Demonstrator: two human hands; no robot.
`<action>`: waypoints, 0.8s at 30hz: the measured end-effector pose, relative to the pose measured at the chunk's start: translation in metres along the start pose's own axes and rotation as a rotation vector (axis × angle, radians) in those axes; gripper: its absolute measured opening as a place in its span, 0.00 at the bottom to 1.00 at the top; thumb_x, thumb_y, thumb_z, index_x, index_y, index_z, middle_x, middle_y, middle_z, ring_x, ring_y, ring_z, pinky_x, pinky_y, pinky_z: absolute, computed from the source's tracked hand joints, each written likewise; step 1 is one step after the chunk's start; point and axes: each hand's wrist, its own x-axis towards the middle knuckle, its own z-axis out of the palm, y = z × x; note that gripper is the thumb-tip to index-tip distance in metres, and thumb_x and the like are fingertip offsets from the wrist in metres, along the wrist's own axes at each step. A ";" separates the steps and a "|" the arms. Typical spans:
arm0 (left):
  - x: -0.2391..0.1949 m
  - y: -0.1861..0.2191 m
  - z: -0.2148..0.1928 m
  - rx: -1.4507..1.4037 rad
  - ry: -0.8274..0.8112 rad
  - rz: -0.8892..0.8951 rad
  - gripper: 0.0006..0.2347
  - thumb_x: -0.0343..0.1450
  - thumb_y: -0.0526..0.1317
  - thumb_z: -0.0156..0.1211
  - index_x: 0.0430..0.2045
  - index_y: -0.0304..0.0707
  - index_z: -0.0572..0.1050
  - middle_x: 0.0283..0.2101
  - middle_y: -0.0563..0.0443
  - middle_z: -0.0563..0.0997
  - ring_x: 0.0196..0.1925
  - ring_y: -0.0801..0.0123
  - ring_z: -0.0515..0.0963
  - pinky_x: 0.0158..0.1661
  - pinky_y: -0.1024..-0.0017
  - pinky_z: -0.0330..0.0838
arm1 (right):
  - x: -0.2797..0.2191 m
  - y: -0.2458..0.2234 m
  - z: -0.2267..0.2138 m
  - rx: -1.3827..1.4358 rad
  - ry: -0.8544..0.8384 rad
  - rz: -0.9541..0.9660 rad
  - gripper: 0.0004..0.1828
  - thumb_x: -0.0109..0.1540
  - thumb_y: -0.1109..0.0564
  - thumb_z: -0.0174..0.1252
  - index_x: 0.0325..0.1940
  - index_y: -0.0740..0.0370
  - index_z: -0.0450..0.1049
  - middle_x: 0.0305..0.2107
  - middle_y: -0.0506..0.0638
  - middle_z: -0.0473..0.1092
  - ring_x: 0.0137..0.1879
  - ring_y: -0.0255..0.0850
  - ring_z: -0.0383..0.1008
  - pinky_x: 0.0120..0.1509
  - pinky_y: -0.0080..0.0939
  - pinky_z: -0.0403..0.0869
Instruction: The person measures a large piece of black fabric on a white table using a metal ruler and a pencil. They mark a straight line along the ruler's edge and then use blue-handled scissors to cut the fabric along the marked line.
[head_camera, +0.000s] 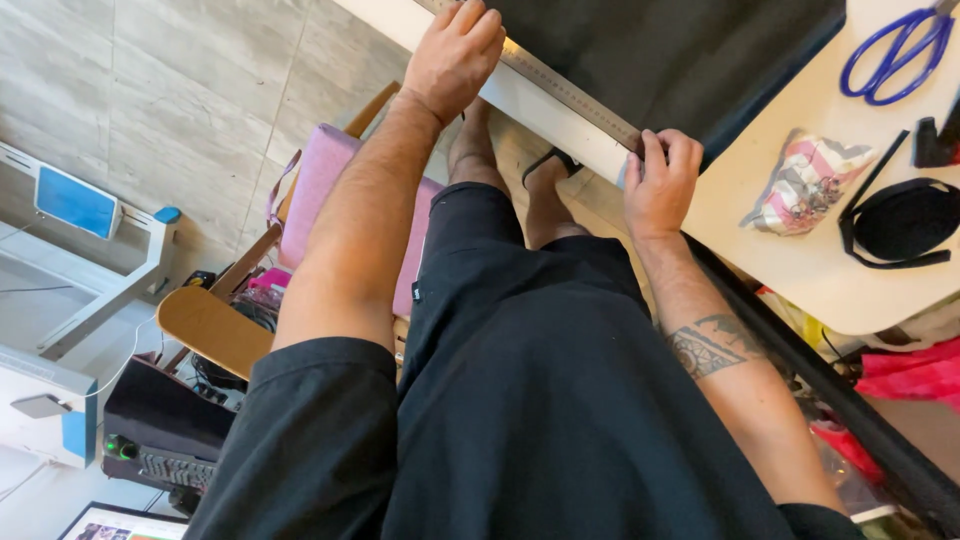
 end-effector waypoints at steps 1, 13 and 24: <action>0.000 0.001 -0.001 -0.012 0.008 -0.006 0.05 0.72 0.29 0.57 0.27 0.39 0.72 0.35 0.53 0.68 0.38 0.64 0.68 0.43 0.70 0.71 | -0.002 0.001 0.000 0.032 0.004 0.025 0.20 0.55 0.69 0.70 0.51 0.74 0.76 0.44 0.62 0.66 0.49 0.58 0.66 0.49 0.58 0.73; -0.011 0.002 0.009 -0.037 0.006 -0.060 0.09 0.81 0.36 0.60 0.29 0.45 0.74 0.37 0.57 0.72 0.36 0.64 0.74 0.33 0.67 0.67 | -0.013 0.037 -0.001 0.184 -0.012 0.079 0.19 0.56 0.66 0.71 0.50 0.71 0.79 0.42 0.59 0.66 0.48 0.54 0.67 0.52 0.53 0.73; -0.017 0.000 0.016 -0.026 -0.014 -0.065 0.07 0.78 0.36 0.63 0.29 0.46 0.74 0.36 0.58 0.72 0.33 0.63 0.74 0.27 0.65 0.65 | -0.014 0.045 -0.003 0.218 0.000 0.083 0.18 0.52 0.67 0.72 0.46 0.69 0.81 0.39 0.56 0.67 0.45 0.51 0.68 0.50 0.51 0.73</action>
